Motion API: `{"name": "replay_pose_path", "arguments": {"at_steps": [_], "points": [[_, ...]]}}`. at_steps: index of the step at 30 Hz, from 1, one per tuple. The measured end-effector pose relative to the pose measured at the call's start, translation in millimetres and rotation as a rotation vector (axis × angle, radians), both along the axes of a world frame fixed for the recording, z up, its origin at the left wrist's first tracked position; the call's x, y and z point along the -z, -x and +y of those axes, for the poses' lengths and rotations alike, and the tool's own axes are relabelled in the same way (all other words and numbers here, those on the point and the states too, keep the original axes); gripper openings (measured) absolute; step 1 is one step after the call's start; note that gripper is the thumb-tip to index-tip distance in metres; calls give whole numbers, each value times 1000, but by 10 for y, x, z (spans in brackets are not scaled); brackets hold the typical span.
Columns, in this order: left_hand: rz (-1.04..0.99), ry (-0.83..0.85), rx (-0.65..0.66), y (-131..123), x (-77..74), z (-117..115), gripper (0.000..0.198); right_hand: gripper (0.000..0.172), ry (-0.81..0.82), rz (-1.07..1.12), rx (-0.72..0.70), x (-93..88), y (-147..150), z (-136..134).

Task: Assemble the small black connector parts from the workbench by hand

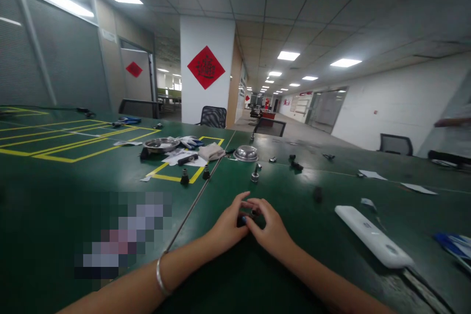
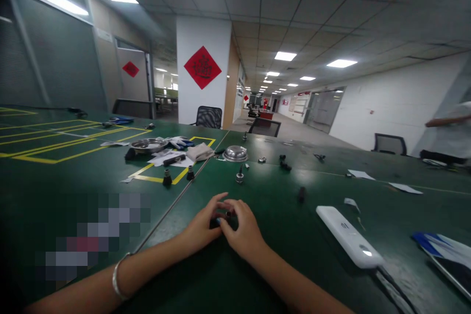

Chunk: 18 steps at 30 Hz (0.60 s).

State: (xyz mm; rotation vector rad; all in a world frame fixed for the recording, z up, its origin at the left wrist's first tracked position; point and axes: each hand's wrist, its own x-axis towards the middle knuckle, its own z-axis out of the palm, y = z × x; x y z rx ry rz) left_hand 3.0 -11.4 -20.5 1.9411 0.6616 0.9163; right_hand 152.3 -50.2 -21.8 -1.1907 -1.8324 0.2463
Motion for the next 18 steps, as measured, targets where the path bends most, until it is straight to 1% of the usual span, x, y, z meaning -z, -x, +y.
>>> {"name": "replay_pose_path", "arguments": {"at_steps": [2,5,6,8,10,12,15,16,18], "points": [[16,-52,7,-5,-37,4,71,42,-34,31,24,-4,-7,-2],[95,-111,-9,-9,-113,1,66,46,-102,91,94,-10,-35,1],[132,-115,-14,-12,-141,1,61,45,-118,121,122,-13,-46,4],[208,-110,-11,-17,-197,19,44,42,-133,183,163,-21,-68,12],[279,-98,5,-17,-253,94,29,37,-143,236,193,-36,-83,23],[351,-62,13,0,-312,254,24,36,-125,250,201,-57,-90,36],[467,3,-8,83,-436,632,19,36,-96,236,220,-95,-94,52],[515,12,-32,128,-493,764,17,37,-91,229,217,-109,-95,54],[657,-13,-149,249,-635,970,14,37,-67,216,214,-137,-96,52]]}}
